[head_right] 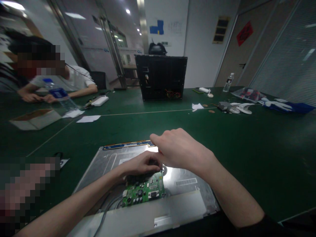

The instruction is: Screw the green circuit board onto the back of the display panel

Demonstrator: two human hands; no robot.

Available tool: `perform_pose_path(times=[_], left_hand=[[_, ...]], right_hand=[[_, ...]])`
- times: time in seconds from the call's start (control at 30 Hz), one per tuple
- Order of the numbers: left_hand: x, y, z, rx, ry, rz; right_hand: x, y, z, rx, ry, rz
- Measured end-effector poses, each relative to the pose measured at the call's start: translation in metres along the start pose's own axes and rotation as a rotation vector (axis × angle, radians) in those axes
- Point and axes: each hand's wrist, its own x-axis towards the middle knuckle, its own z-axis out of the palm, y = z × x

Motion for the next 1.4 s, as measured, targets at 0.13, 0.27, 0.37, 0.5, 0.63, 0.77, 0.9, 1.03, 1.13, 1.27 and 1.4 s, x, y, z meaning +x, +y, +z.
perform_pose_path(times=[0.13,0.27,0.37,0.5,0.63,0.77,0.9,1.03,1.13,1.27,1.4], left_hand=[[0.0007,-0.0008,0.0001,0.005,0.011,0.004],[0.0013,-0.0026,0.0007,0.006,0.007,0.0],[0.0011,-0.003,0.0008,0.007,0.003,-0.004],[0.0006,-0.0026,0.0008,0.0,-0.003,-0.001],[0.0006,-0.0013,0.0006,-0.003,-0.004,0.007],[0.0009,-0.0008,0.0001,0.005,0.0,0.009],[0.0006,-0.001,0.0,0.013,-0.002,0.001],[0.0,-0.0007,0.0001,0.01,-0.006,-0.002],[-0.0002,-0.0006,0.0001,0.005,-0.002,-0.004],[0.0002,-0.0009,0.0005,0.006,0.004,-0.005],[0.001,-0.0016,0.001,0.009,0.009,-0.005]], right_hand=[[-0.0015,-0.0006,-0.002,0.041,-0.013,-0.028],[-0.0052,-0.0016,-0.0041,0.093,-0.036,-0.071],[-0.0053,-0.002,-0.0029,0.091,-0.021,-0.079],[-0.002,-0.0013,0.0004,0.043,0.01,-0.045],[0.0009,-0.0003,0.0014,-0.029,0.024,0.015],[-0.0001,0.0001,0.0002,-0.004,0.008,0.0],[-0.0036,0.0004,-0.0014,0.067,-0.006,-0.062],[-0.0034,-0.0001,-0.0014,0.065,-0.015,-0.056],[-0.0007,-0.0009,-0.0005,0.024,0.001,-0.022],[0.0004,-0.001,0.0,-0.004,0.004,0.011],[-0.0029,-0.0002,-0.0016,0.059,-0.011,-0.054]])
